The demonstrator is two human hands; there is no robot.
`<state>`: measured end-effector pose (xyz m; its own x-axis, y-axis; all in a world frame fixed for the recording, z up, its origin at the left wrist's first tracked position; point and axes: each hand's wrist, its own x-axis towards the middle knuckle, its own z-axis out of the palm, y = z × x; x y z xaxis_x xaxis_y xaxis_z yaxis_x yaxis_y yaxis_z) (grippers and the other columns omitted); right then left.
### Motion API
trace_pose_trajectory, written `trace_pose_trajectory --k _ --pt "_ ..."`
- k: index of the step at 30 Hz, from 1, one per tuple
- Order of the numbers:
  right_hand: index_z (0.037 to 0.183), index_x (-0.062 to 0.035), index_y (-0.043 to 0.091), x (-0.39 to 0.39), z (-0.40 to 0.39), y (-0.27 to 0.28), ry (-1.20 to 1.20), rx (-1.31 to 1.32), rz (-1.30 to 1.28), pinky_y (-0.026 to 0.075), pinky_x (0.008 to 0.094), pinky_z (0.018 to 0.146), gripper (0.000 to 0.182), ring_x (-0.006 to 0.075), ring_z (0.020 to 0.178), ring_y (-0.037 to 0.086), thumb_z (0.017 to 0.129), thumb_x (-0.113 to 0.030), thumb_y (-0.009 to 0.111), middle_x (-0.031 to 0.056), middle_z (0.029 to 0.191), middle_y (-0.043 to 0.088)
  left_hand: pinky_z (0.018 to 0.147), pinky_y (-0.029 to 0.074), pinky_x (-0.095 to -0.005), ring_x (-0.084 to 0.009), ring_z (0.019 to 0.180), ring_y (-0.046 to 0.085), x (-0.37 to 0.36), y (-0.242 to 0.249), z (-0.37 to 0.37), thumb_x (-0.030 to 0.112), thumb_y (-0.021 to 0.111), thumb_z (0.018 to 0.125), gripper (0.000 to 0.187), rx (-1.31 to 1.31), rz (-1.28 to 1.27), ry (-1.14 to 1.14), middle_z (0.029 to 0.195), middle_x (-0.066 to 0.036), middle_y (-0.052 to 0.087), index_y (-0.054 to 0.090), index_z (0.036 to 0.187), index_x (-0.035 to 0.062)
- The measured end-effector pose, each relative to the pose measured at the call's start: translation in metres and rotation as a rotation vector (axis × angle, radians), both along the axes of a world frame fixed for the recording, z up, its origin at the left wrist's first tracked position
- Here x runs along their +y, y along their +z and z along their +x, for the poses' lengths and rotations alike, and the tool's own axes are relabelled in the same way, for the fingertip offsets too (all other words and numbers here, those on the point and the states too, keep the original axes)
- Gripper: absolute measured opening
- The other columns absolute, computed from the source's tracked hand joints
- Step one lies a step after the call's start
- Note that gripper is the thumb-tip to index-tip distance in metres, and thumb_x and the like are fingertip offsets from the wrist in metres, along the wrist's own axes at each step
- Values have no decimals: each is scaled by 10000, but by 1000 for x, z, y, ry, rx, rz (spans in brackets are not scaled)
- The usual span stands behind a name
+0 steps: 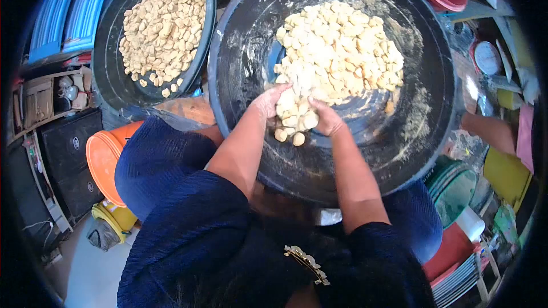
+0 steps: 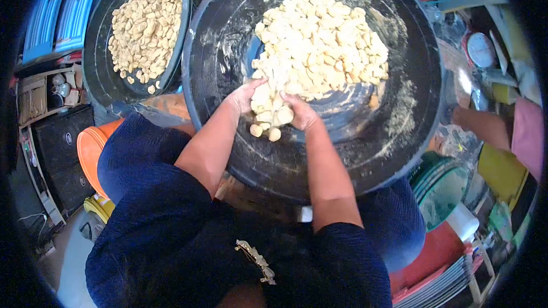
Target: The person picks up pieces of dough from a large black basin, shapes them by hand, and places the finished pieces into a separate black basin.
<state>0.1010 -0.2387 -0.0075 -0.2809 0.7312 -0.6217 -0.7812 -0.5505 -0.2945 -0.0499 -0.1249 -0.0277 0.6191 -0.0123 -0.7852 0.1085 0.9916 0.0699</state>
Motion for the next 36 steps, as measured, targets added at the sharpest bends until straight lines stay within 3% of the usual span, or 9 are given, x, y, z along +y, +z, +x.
trace_pose_trajectory --k 8,11,14,18,23,25,26,30,36 --pt "1264 15 354 -30 23 143 479 -586 141 489 324 815 669 198 919 590 685 -35 684 120 1063 584 785 516 -362 -212 906 611 -75 82 2 319 515 853 424 -321 113 148 1075 -101 590 482 1190 64" --pt "1152 35 483 -31 24 199 645 -1310 24 481 300 773 503 189 885 590 733 -173 668 125 1043 595 788 520 -389 -235 931 609 -73 135 5 331 447 883 388 -370 213 101 1073 -105 596 503 1155 60" --pt "1109 34 517 -53 17 266 125 -919 283 436 274 836 412 157 954 558 748 -135 626 101 1039 592 766 533 -385 -230 915 615 -77 170 6 317 459 870 376 -357 265 79 1053 -108 600 508 1134 54" --pt "1073 9 531 -76 23 305 -114 -974 463 454 274 798 365 138 921 559 721 -41 615 82 1005 590 790 526 -384 -239 940 605 -65 245 10 166 469 807 378 -459 278 7 1049 -126 596 489 1156 22" --pt "1145 -12 499 -82 15 335 -99 -1197 391 470 281 762 439 132 932 538 736 -77 646 88 1041 564 870 484 -343 -213 975 583 -64 297 8 54 465 719 547 -596 487 -45 1141 -143 544 391 1259 19" --pt "1208 -24 459 -84 14 324 66 -1564 593 447 287 819 512 149 978 525 737 -63 655 97 1065 558 852 490 -337 -215 1008 561 -65 306 4 33 453 699 576 -613 499 -44 1167 -135 520 370 1269 28" --pt "1183 -8 481 -81 9 318 32 -1464 629 297 356 999 532 262 1164 420 714 -131 699 174 1252 451 858 485 -340 -211 1015 550 -62 305 4 26 468 651 645 -683 447 -71 1175 -123 507 350 1285 47" --pt "1137 0 522 -69 10 300 16 -1344 647 371 320 937 460 232 1056 512 718 -100 685 144 1097 566 823 500 -349 -187 949 565 -65 305 12 62 554 708 615 -685 425 -95 1116 -94 522 343 1285 63" --pt "974 26 575 -55 22 314 -1 -1133 271 457 208 544 258 80 680 562 782 -129 651 103 903 606 769 517 -315 -177 901 590 -52 284 16 163 578 801 403 -432 593 -151 1039 -106 555 452 1163 39"
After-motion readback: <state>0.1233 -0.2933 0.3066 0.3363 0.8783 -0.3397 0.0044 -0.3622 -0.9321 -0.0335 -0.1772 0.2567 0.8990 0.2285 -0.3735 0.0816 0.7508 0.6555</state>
